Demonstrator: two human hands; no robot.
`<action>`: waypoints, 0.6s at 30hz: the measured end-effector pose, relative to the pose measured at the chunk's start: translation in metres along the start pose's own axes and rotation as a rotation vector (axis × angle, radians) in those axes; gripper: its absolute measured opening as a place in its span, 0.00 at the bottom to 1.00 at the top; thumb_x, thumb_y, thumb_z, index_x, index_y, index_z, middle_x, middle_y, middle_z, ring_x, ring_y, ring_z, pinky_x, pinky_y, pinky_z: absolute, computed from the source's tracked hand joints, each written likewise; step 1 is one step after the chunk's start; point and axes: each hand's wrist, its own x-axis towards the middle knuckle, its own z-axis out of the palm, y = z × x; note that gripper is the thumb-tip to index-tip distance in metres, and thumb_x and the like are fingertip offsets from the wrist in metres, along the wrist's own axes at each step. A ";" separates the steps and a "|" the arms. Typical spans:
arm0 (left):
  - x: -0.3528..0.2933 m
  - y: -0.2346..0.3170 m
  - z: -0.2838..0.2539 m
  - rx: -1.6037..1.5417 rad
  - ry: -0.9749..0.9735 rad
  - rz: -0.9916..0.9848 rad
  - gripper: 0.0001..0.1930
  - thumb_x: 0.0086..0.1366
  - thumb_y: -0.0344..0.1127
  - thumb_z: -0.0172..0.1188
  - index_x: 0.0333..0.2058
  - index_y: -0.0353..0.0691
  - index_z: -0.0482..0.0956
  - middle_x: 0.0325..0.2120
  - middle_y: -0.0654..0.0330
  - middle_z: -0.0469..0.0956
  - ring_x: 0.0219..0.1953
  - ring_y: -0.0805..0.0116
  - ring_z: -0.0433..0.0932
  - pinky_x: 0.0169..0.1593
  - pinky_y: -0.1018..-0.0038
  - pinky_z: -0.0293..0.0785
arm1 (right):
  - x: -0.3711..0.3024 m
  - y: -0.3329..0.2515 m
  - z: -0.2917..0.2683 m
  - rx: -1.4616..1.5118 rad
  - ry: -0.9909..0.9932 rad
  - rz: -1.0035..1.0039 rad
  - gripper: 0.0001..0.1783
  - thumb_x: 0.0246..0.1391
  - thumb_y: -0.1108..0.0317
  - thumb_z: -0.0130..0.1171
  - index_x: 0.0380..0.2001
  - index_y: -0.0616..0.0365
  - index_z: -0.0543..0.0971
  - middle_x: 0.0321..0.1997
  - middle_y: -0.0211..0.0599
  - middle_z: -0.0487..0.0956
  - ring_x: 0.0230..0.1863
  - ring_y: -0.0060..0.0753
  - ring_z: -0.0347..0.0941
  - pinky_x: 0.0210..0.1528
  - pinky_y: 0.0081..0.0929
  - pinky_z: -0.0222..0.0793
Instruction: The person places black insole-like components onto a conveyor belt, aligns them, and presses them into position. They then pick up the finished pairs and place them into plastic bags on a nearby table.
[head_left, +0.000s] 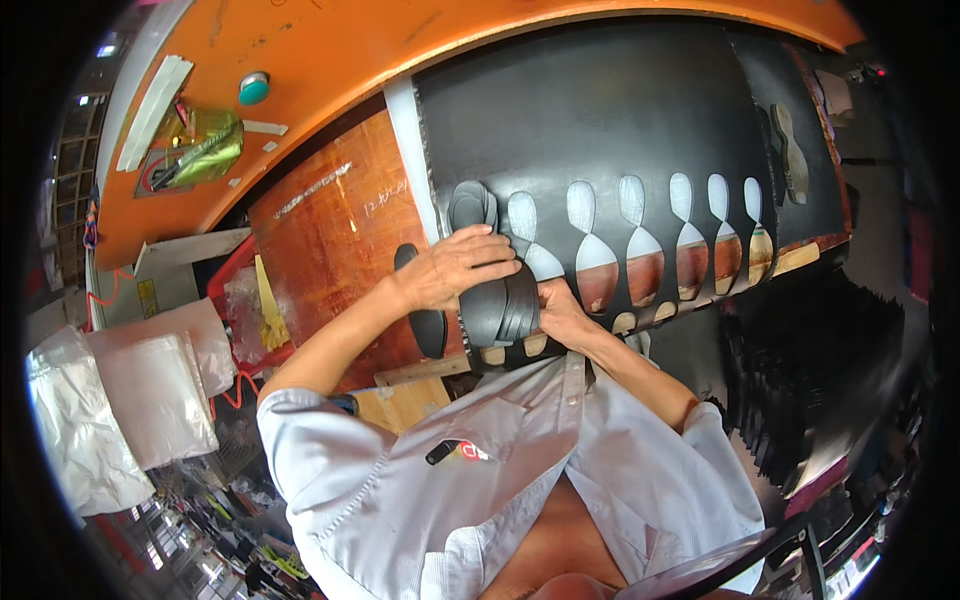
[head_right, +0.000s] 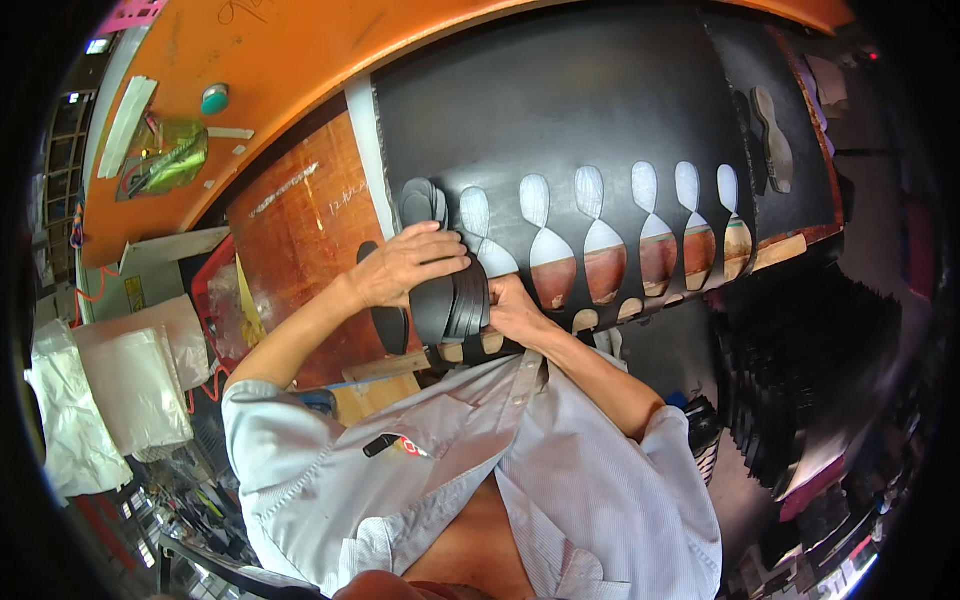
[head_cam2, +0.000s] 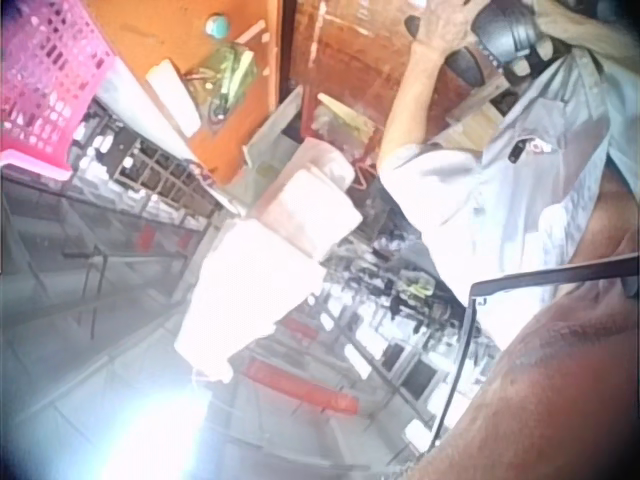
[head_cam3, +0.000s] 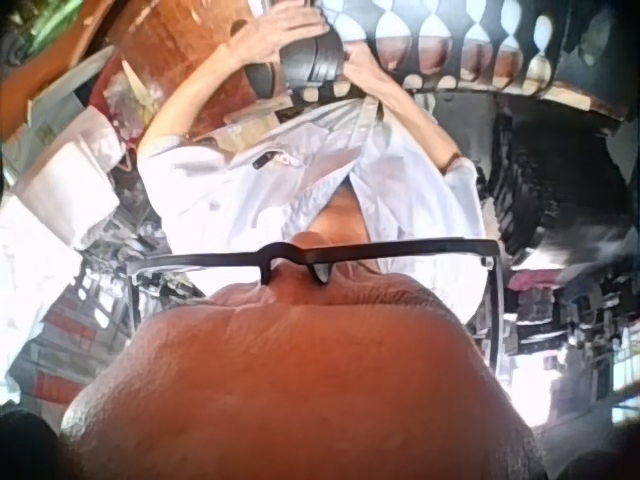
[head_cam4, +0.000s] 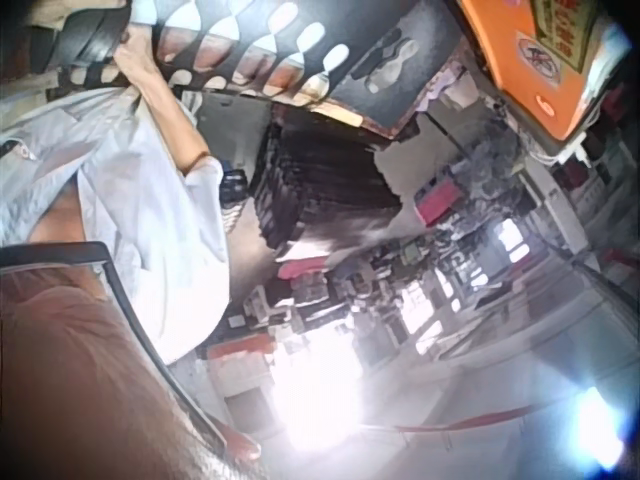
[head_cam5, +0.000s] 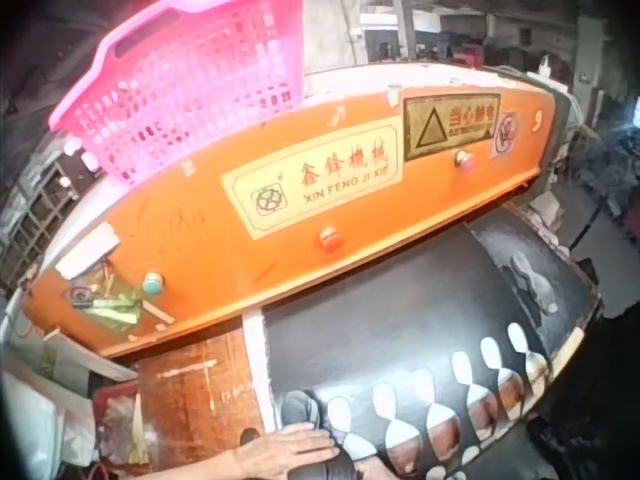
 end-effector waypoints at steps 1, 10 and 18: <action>-0.002 0.000 0.003 -0.015 -0.017 -0.031 0.41 0.45 0.38 0.77 0.62 0.38 0.76 0.60 0.50 0.75 0.66 0.52 0.72 0.75 0.49 0.60 | 0.000 0.001 -0.004 0.063 -0.048 -0.032 0.01 0.59 0.77 0.69 0.33 0.63 0.87 0.33 0.25 0.85 0.34 0.14 0.79 0.35 0.19 0.77; 0.006 -0.009 0.010 0.168 0.093 0.054 0.35 0.47 0.30 0.71 0.58 0.37 0.78 0.55 0.54 0.78 0.59 0.56 0.77 0.72 0.53 0.66 | -0.011 -0.017 -0.006 -0.021 -0.161 -0.156 0.04 0.61 0.76 0.64 0.38 0.65 0.83 0.38 0.25 0.84 0.39 0.16 0.77 0.43 0.22 0.75; 0.005 -0.007 -0.042 -0.507 0.672 -0.576 0.28 0.61 0.46 0.71 0.54 0.35 0.78 0.48 0.53 0.83 0.50 0.58 0.82 0.59 0.64 0.76 | -0.058 -0.049 0.012 -0.447 0.207 -0.285 0.12 0.65 0.66 0.63 0.40 0.67 0.81 0.33 0.41 0.84 0.36 0.30 0.83 0.40 0.30 0.78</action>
